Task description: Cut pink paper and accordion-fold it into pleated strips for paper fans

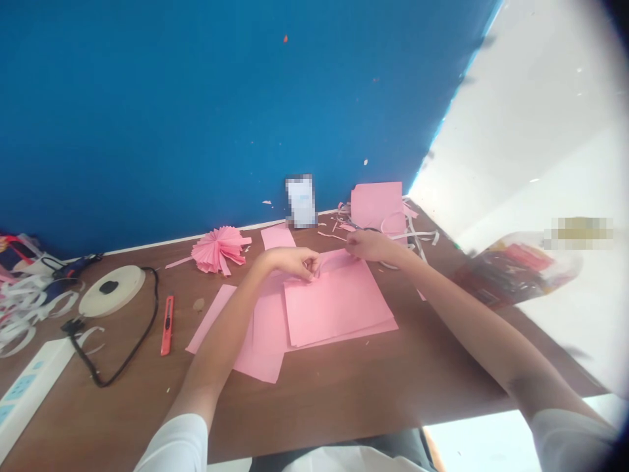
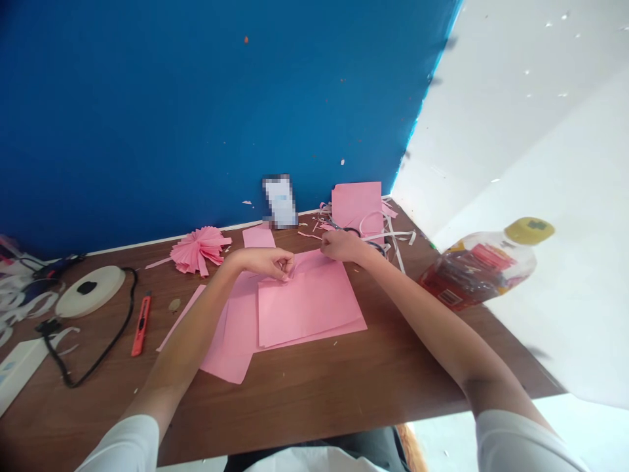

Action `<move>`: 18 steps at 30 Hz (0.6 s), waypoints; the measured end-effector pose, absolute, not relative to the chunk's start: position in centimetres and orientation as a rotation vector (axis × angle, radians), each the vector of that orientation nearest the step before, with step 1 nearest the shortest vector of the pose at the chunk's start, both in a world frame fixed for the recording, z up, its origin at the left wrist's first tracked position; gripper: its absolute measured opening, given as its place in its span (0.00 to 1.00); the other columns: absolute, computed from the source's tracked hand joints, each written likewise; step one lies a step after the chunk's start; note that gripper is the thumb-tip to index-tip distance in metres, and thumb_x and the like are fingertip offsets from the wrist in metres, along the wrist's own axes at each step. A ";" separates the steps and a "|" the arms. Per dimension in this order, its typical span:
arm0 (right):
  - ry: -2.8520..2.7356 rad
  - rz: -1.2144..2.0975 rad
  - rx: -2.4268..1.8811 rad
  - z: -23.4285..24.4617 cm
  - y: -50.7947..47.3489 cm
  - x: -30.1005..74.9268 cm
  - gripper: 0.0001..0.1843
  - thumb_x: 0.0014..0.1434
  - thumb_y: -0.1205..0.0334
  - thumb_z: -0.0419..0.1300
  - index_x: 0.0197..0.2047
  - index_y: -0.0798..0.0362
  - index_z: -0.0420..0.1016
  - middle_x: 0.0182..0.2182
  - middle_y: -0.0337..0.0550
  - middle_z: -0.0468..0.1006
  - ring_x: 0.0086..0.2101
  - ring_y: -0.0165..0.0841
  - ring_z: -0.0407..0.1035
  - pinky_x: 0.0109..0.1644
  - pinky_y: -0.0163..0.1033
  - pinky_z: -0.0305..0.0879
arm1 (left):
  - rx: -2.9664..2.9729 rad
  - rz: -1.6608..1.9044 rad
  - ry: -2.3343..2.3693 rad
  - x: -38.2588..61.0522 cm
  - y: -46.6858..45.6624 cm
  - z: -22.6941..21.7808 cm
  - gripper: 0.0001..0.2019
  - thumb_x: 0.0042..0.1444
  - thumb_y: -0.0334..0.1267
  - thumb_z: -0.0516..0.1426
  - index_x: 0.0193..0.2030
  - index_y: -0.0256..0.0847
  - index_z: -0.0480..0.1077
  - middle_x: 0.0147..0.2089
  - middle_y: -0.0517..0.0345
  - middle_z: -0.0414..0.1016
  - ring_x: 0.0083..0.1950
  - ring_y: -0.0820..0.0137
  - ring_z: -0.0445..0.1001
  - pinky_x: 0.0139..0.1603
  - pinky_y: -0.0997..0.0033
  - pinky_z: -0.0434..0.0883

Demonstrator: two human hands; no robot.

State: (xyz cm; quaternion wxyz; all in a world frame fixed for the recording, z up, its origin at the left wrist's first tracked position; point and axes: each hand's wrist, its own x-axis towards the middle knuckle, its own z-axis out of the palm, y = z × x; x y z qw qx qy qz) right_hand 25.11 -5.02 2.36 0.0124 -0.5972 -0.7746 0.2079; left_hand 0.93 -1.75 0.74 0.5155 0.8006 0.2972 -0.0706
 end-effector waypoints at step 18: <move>-2.129 0.557 -1.718 1.5 -4.2 25.4 0.10 0.61 0.57 0.53 0.33 0.53 0.70 0.35 0.47 0.79 0.32 0.34 0.71 0.33 0.34 0.60 | 2.063 -0.032 0.785 -0.7 -0.5 1.2 0.09 0.51 0.39 0.60 0.36 0.41 0.65 0.37 0.59 0.72 0.38 0.71 0.71 0.36 0.73 0.63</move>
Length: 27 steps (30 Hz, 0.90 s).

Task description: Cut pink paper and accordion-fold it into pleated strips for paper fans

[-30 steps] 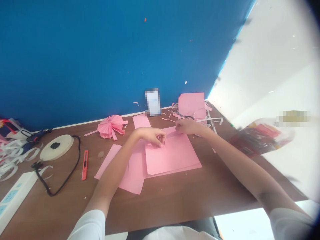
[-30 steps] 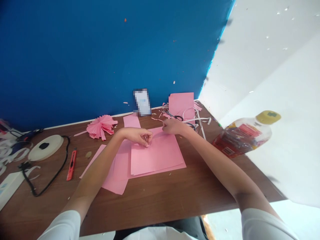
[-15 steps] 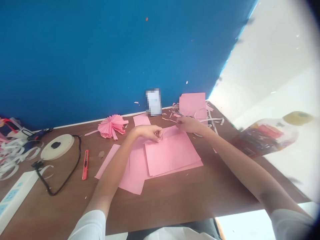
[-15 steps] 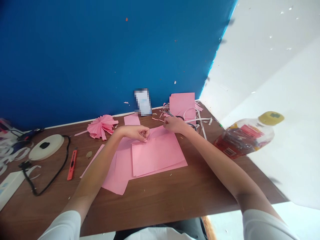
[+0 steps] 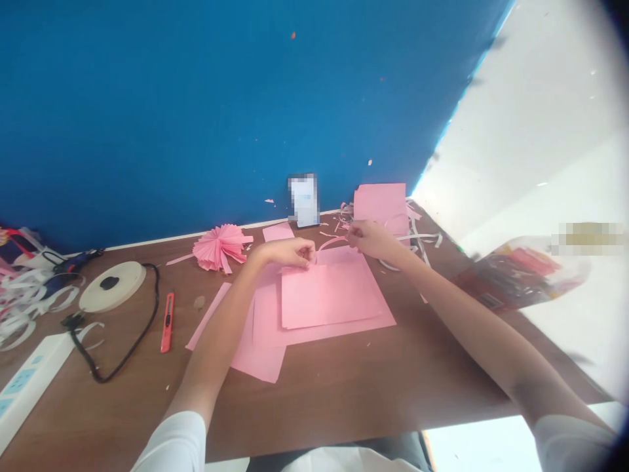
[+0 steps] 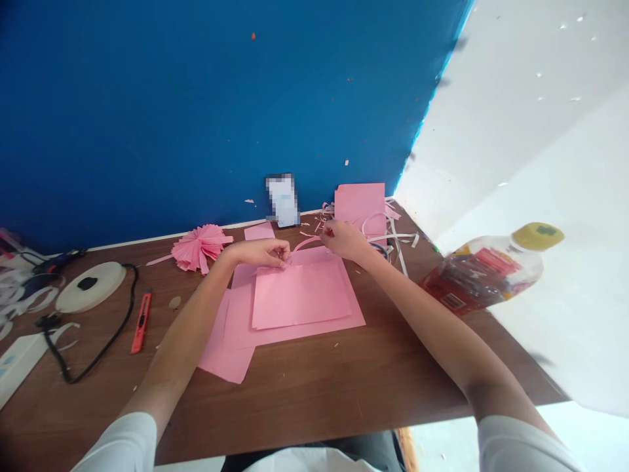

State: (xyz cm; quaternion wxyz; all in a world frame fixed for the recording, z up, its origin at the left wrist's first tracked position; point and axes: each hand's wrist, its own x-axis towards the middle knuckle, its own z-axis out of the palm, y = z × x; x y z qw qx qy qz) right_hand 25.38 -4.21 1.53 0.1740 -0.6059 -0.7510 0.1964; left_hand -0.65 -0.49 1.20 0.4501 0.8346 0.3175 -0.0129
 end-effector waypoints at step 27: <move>-2.149 1.272 -1.752 3.0 -6.3 24.3 0.05 0.60 0.60 0.55 0.38 0.52 0.68 0.41 0.48 0.80 0.41 0.36 0.75 0.26 0.30 0.65 | 1.885 0.282 1.049 -3.2 0.2 2.9 0.14 0.50 0.45 0.62 0.36 0.39 0.66 0.36 0.58 0.70 0.30 0.75 0.66 0.30 0.74 0.63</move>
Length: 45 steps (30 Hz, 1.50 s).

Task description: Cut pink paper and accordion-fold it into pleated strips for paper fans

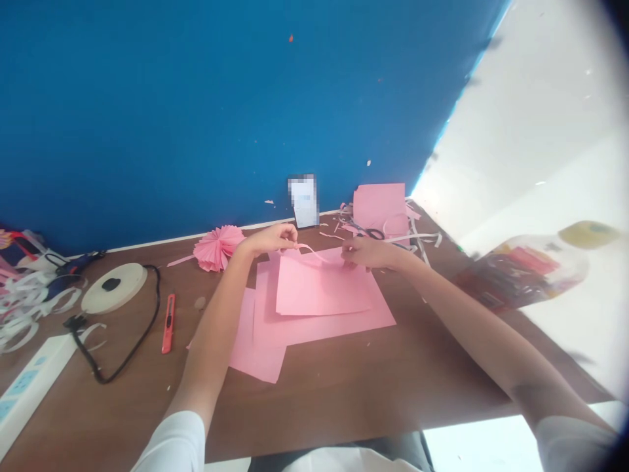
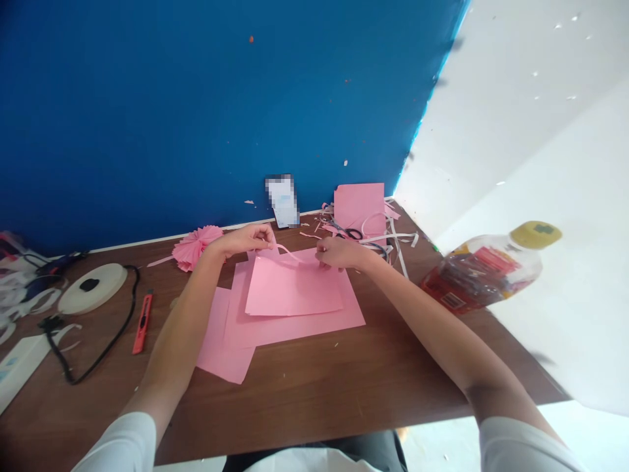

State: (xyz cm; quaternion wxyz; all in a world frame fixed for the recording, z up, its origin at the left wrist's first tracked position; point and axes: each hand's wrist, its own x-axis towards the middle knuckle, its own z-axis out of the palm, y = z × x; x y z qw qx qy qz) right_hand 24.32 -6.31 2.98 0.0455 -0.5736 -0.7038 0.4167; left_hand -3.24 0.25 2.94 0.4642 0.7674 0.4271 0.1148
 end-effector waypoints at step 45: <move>-2.260 0.857 -1.842 1.4 -4.0 26.1 0.07 0.55 0.61 0.57 0.29 0.53 0.74 0.28 0.42 0.79 0.29 0.33 0.71 0.31 0.34 0.59 | 2.072 -0.073 1.292 -5.6 0.1 4.6 0.15 0.45 0.40 0.59 0.42 0.44 0.67 0.37 0.60 0.73 0.33 0.70 0.69 0.30 0.74 0.61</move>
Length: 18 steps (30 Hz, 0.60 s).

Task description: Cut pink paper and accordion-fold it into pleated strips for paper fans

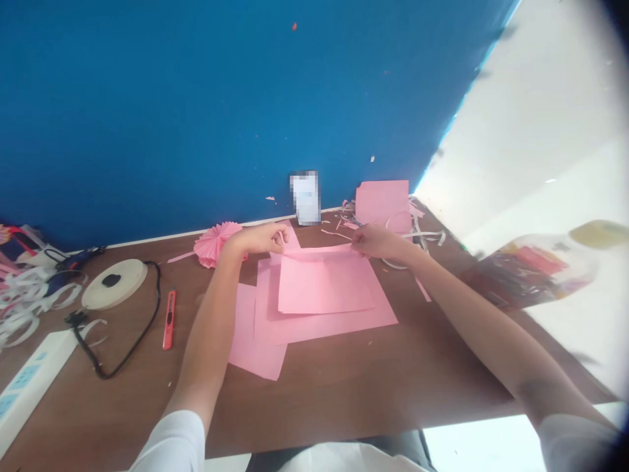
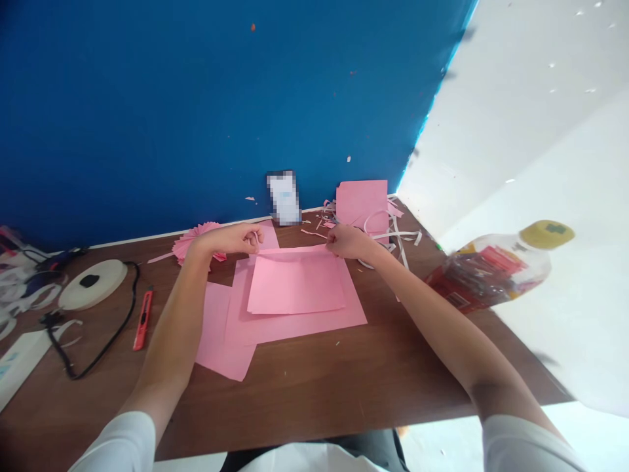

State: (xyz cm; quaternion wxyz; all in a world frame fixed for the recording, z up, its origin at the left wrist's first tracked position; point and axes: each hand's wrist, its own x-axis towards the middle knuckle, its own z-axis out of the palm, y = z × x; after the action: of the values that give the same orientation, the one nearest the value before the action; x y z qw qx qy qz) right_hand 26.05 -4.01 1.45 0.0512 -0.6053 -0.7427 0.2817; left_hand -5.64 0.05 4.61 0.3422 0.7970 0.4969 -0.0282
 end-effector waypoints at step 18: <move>-2.384 0.885 -1.892 0.4 -4.1 25.3 0.06 0.56 0.66 0.54 0.30 0.53 0.71 0.35 0.47 0.79 0.35 0.35 0.71 0.34 0.35 0.60 | 2.080 -0.308 1.336 -4.6 1.4 1.3 0.17 0.40 0.36 0.57 0.41 0.45 0.68 0.35 0.62 0.74 0.33 0.69 0.70 0.28 0.75 0.60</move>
State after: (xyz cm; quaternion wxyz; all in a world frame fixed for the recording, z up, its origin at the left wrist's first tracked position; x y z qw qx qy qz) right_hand 25.28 -4.07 0.42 -0.0139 -0.5968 -0.7522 0.2791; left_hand -4.63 1.38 1.27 0.3194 0.7912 0.5082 -0.1173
